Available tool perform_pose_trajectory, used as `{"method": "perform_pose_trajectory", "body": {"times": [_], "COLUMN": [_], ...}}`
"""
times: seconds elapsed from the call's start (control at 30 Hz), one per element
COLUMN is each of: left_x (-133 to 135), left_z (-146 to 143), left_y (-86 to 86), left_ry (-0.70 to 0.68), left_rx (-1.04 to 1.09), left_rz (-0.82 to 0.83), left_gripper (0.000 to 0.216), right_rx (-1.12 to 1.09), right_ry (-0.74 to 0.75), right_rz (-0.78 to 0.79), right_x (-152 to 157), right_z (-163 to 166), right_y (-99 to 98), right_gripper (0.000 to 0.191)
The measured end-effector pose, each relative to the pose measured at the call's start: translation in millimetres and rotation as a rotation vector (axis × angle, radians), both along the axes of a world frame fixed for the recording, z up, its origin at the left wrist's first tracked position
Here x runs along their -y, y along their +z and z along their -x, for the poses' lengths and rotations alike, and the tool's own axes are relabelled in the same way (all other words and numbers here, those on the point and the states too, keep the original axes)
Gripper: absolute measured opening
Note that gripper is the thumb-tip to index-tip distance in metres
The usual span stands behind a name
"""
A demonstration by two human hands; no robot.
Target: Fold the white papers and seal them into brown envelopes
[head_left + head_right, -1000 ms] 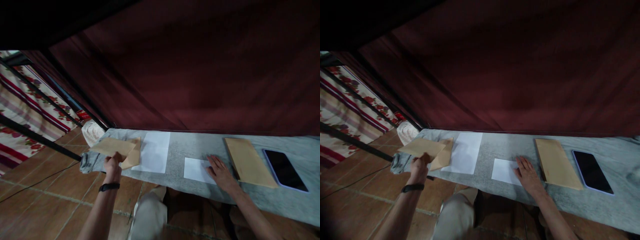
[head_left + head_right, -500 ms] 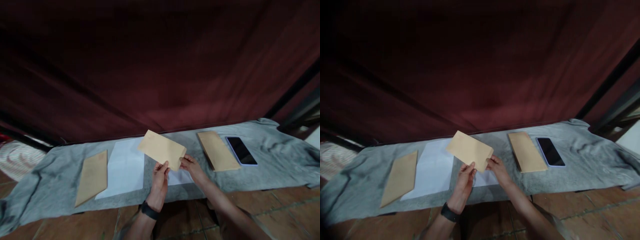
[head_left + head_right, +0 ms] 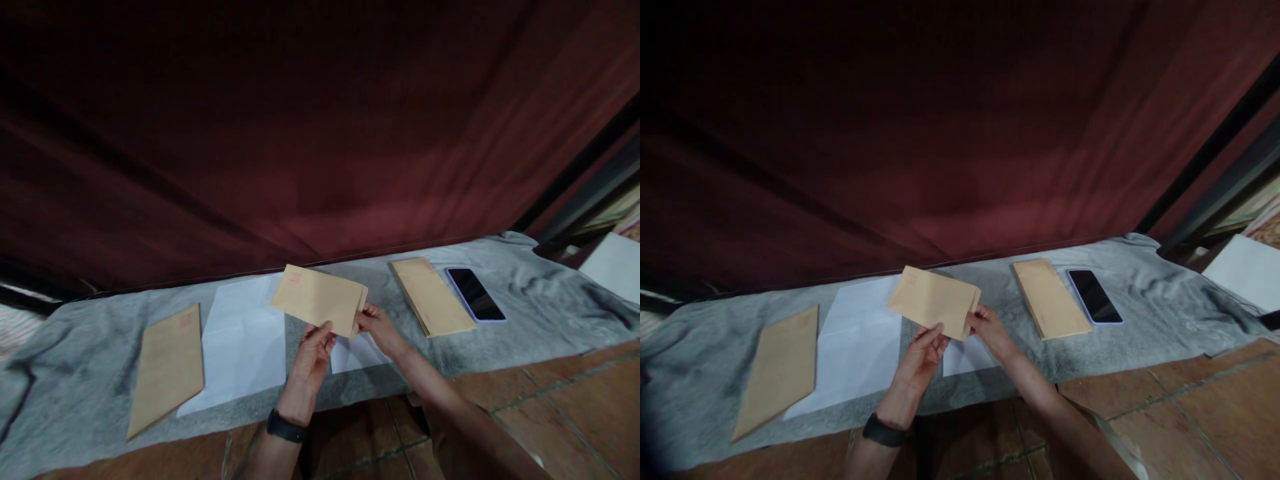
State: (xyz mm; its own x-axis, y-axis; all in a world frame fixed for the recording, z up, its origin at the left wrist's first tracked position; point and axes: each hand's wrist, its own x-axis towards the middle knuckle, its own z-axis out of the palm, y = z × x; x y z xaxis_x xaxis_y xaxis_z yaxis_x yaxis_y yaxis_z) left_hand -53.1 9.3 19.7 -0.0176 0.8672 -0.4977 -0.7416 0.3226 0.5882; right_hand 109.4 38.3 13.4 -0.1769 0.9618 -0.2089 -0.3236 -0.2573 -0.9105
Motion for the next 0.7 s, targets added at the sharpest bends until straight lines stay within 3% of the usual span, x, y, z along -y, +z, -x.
{"method": "perform_pose_trajectory", "body": {"times": [0.1, 0.3, 0.47, 0.7], "left_x": [-5, -10, -16, -21], "left_z": [7, 19, 23, 23], "left_y": [14.6, 35.4, 42.2, 54.7], "left_ry": [0.06, 0.147, 0.111, 0.129], "left_rx": [0.059, 0.01, 0.067, 0.034], "left_rz": [-0.138, -0.464, -0.549, -0.608], "left_gripper": [0.027, 0.062, 0.08, 0.091], "right_rx": [-0.043, -0.15, -0.091, -0.266], "right_ry": [0.014, 0.15, 0.229, 0.26], "right_rz": [-0.021, 0.087, 0.098, 0.224], "right_x": [4, 19, 18, 18], "right_z": [-2, -5, -5, 6], "right_y": [8.7, 9.4, -0.7, -9.0], "right_gripper": [0.035, 0.041, 0.047, 0.038]}}
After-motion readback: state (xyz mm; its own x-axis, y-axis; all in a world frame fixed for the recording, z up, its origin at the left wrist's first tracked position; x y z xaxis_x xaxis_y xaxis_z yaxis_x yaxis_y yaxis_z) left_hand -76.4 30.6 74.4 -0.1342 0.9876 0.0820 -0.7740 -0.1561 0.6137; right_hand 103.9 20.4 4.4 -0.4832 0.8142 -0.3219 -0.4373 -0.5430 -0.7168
